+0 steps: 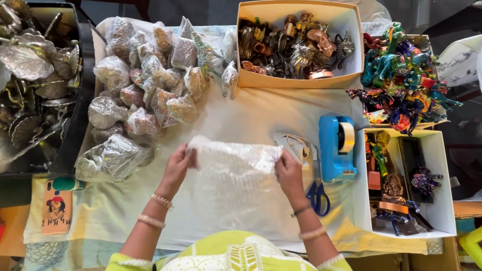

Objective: The person wraps small decorative items in bubble wrap and secures them with tape. They handle multiple items one at a time, placing the wrapped pieces into a pile on the table. The person also handles a larger decorative leaf-shaped object, wrapping it in bubble wrap.

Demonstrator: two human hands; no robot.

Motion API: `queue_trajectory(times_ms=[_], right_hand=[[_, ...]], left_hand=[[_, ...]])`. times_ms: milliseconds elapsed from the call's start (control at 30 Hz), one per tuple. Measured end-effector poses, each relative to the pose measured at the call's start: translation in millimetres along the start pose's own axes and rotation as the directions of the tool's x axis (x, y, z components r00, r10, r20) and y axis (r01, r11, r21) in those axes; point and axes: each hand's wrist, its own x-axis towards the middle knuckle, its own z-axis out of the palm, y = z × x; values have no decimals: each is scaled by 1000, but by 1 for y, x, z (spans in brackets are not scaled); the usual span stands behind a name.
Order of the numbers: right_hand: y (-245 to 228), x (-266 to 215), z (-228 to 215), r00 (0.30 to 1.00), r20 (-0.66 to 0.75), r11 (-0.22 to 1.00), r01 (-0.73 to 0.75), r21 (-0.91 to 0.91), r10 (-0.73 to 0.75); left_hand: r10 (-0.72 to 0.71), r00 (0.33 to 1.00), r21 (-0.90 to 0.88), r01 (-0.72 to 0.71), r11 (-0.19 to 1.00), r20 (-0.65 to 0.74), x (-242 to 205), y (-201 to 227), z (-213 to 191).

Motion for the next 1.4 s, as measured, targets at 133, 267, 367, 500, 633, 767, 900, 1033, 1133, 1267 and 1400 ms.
queue_trajectory(times_ms=[133, 267, 367, 500, 633, 767, 900, 1033, 1133, 1267, 1400], right_hand=[[37, 40, 24, 966, -104, 920, 187, -345, -235], [52, 64, 39, 962, -154, 893, 141, -427, -226], [39, 63, 45, 976, -160, 859, 43, -511, -145], [20, 45, 49, 899, -203, 765, 191, -615, -388], [96, 56, 67, 736, 359, 430, 643, -633, -573], [73, 67, 86, 677, 511, 419, 732, -536, -529], [58, 80, 78, 843, 455, 511, 536, -672, -286], [58, 84, 82, 883, 353, 568, 470, -675, -310], [40, 89, 85, 914, 307, 531, 405, -744, -265], [34, 105, 85, 935, 267, 497, 350, -794, -233], [31, 110, 85, 938, 221, 510, 332, -794, -267]], left_hand=[[581, 703, 726, -133, 675, -411, -3, 28, 36], [751, 644, 851, -306, 426, -144, -24, 15, 76], [513, 825, 851, -432, 300, 238, -20, -26, 87], [174, 968, 928, -227, 296, 181, -10, -43, 86], [0, 983, 938, -173, 299, 181, 8, -46, 72], [-46, 970, 938, -217, 271, 237, 22, -41, 60], [-42, 976, 943, -196, 268, 214, 22, -47, 41], [10, 986, 962, -167, 217, 169, 34, -56, 33], [128, 981, 980, -162, 119, 146, 48, -71, 25], [165, 983, 992, -94, 87, 79, 63, -45, 36], [80, 996, 988, 21, 152, -33, 72, -24, 39]])
